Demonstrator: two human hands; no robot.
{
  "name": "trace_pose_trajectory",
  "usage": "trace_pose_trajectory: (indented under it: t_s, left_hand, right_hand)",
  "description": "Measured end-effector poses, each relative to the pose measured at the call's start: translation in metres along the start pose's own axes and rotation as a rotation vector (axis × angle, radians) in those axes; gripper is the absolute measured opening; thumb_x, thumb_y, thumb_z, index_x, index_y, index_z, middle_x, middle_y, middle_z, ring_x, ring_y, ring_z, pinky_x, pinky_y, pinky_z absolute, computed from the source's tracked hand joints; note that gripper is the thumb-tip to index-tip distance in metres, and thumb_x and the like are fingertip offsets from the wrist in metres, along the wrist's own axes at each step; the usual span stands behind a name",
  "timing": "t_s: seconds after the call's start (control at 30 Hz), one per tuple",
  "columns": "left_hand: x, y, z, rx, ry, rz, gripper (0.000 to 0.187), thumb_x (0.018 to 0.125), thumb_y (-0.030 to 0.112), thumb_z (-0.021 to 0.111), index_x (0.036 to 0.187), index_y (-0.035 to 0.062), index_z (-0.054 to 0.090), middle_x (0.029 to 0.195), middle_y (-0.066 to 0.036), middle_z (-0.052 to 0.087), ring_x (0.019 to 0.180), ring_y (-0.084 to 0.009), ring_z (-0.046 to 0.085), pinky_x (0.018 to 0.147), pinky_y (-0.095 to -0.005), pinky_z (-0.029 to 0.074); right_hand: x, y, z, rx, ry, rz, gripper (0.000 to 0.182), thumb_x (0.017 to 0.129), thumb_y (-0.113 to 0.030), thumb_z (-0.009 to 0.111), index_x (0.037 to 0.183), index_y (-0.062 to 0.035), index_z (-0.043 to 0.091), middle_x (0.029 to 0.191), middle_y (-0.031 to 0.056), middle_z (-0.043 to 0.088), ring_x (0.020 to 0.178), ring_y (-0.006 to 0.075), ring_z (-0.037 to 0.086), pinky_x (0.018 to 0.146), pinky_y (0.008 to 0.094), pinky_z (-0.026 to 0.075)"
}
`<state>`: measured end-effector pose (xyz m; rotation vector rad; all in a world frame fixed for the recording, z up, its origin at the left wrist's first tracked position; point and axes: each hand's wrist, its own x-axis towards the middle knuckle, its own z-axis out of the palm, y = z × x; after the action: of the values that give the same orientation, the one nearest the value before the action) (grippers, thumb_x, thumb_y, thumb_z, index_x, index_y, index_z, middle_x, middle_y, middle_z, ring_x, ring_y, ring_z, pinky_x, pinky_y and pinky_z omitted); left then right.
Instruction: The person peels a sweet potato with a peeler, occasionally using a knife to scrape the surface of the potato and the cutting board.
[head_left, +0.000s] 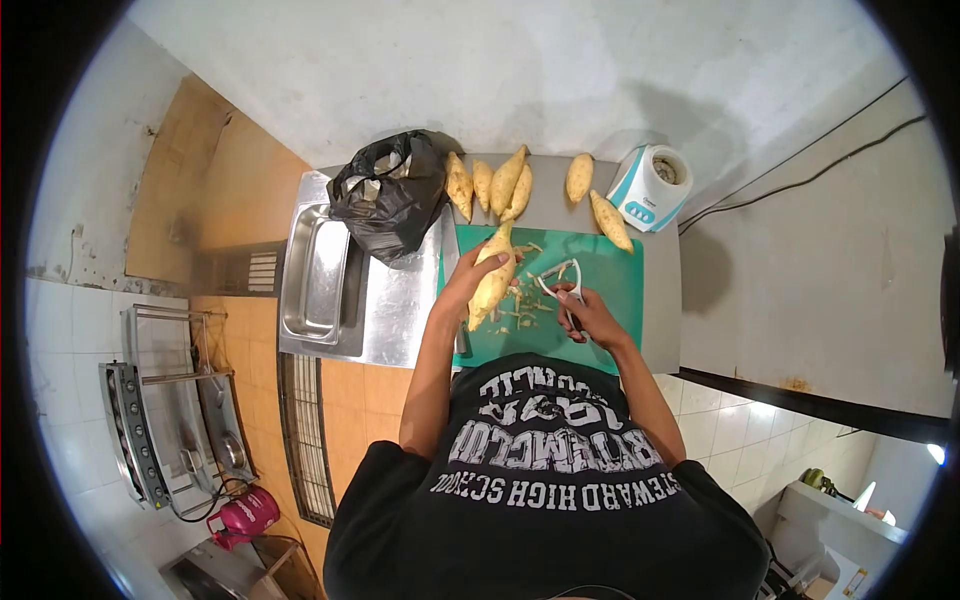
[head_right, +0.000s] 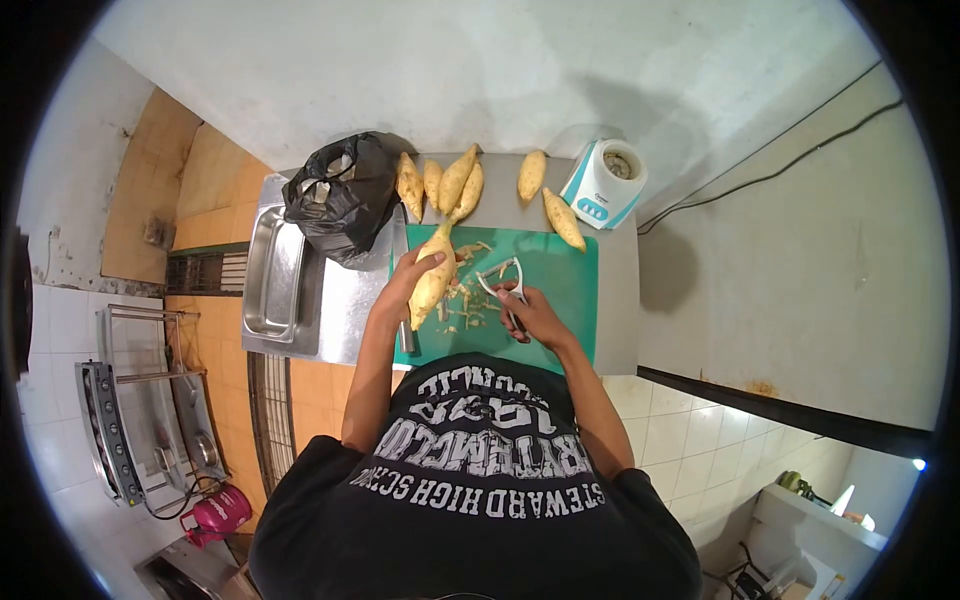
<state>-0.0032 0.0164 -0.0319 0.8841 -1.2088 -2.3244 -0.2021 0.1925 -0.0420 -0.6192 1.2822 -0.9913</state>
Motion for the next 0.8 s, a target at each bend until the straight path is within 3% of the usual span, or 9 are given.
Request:
trace_pose_trajectory:
  t_s: [0.13, 0.23, 0.3, 0.33, 0.5, 0.67, 0.73, 0.77, 0.8]
  left_hand:
    - [0.008, -0.016, -0.005, 0.422, 0.141, 0.013, 0.057, 0.092, 0.021, 0.066, 0.137, -0.0065, 0.047, 0.111, -0.017, 0.067, 0.081, -0.0232, 0.071, 0.064, -0.0326, 0.059]
    - [-0.003, -0.012, -0.008, -0.011, -0.083, -0.117, 0.063, 0.089, 0.02, 0.067, 0.142, -0.0067, 0.045, 0.119, -0.016, 0.065, 0.087, -0.0228, 0.071, 0.065, -0.0335, 0.06]
    - [-0.002, -0.025, -0.01, 0.039, -0.135, -0.112, 0.063, 0.088, 0.02, 0.069, 0.141, -0.0051, 0.047, 0.115, -0.015, 0.067, 0.086, -0.0221, 0.071, 0.064, -0.0321, 0.06]
    - [-0.005, -0.026, -0.007, 0.083, -0.18, -0.101, 0.062, 0.087, 0.02, 0.072, 0.14, -0.0035, 0.049, 0.112, -0.013, 0.068, 0.086, -0.0213, 0.071, 0.063, -0.0308, 0.059]
    - [-0.016, -0.029, 0.007, 0.238, -0.289, -0.012, 0.055, 0.083, 0.021, 0.076, 0.131, -0.0013, 0.06, 0.109, -0.008, 0.068, 0.094, -0.0141, 0.066, 0.078, -0.0266, 0.053]
    - [-0.027, -0.019, -0.005, 0.234, -0.154, -0.033, 0.053, 0.082, 0.02, 0.076, 0.129, -0.0008, 0.061, 0.107, -0.008, 0.068, 0.092, -0.0146, 0.065, 0.077, -0.0277, 0.054]
    - [-0.035, -0.014, -0.016, 0.155, -0.117, 0.005, 0.052, 0.082, 0.018, 0.074, 0.129, -0.0013, 0.061, 0.106, -0.009, 0.068, 0.09, -0.015, 0.065, 0.077, -0.0285, 0.054]
    - [-0.041, -0.011, -0.022, 0.176, -0.048, 0.025, 0.051, 0.082, 0.017, 0.073, 0.128, -0.0016, 0.061, 0.105, -0.008, 0.068, 0.089, -0.0151, 0.065, 0.076, -0.0286, 0.054]
    - [-0.046, -0.01, -0.027, 0.195, 0.02, 0.042, 0.05, 0.082, 0.016, 0.072, 0.128, -0.002, 0.061, 0.105, -0.008, 0.068, 0.088, -0.0151, 0.065, 0.076, -0.0287, 0.054]
  right_hand:
    - [0.007, 0.004, -0.002, -0.06, 0.0, -0.021, 0.04, 0.107, -0.034, 0.05, 0.133, -0.004, 0.053, 0.066, 0.002, 0.053, 0.045, 0.0087, 0.046, 0.041, 0.0243, 0.035]
    - [0.012, 0.013, 0.005, 0.011, 0.069, -0.124, 0.04, 0.107, -0.036, 0.049, 0.133, -0.0051, 0.052, 0.071, 0.0037, 0.056, 0.053, 0.0115, 0.052, 0.046, 0.0246, 0.041]
    - [0.022, 0.02, 0.009, 0.235, 0.161, -0.126, 0.035, 0.108, -0.033, 0.046, 0.131, -0.0078, 0.052, 0.083, 0.004, 0.061, 0.071, 0.0138, 0.061, 0.062, 0.0286, 0.05]
    - [0.03, 0.028, 0.01, 0.236, 0.16, -0.13, 0.035, 0.108, -0.033, 0.046, 0.131, -0.0078, 0.052, 0.083, 0.004, 0.061, 0.071, 0.0138, 0.061, 0.062, 0.0286, 0.05]
    - [0.055, 0.031, 0.032, 0.144, 0.222, -0.252, 0.036, 0.111, -0.032, 0.039, 0.137, -0.0101, 0.047, 0.126, 0.006, 0.056, 0.116, 0.0154, 0.053, 0.098, 0.0336, 0.046]
    - [0.074, 0.011, 0.049, 0.129, 0.115, -0.316, 0.036, 0.11, -0.03, 0.039, 0.138, -0.0087, 0.049, 0.131, 0.0043, 0.056, 0.121, 0.018, 0.053, 0.102, 0.0324, 0.04]
    - [0.087, 0.008, 0.042, -0.004, 0.107, -0.311, 0.036, 0.111, -0.03, 0.038, 0.129, -0.0066, 0.057, 0.119, 0.0069, 0.059, 0.113, 0.0165, 0.055, 0.097, 0.0344, 0.046]
    - [0.118, 0.034, 0.031, -0.05, 0.186, -0.471, 0.031, 0.107, -0.029, 0.046, 0.123, -0.008, 0.062, 0.116, 0.0104, 0.064, 0.103, 0.0246, 0.063, 0.09, 0.039, 0.05]
    - [0.122, 0.026, 0.03, -0.05, 0.184, -0.476, 0.031, 0.107, -0.029, 0.046, 0.123, -0.008, 0.062, 0.116, 0.0104, 0.064, 0.103, 0.0246, 0.063, 0.09, 0.039, 0.05]
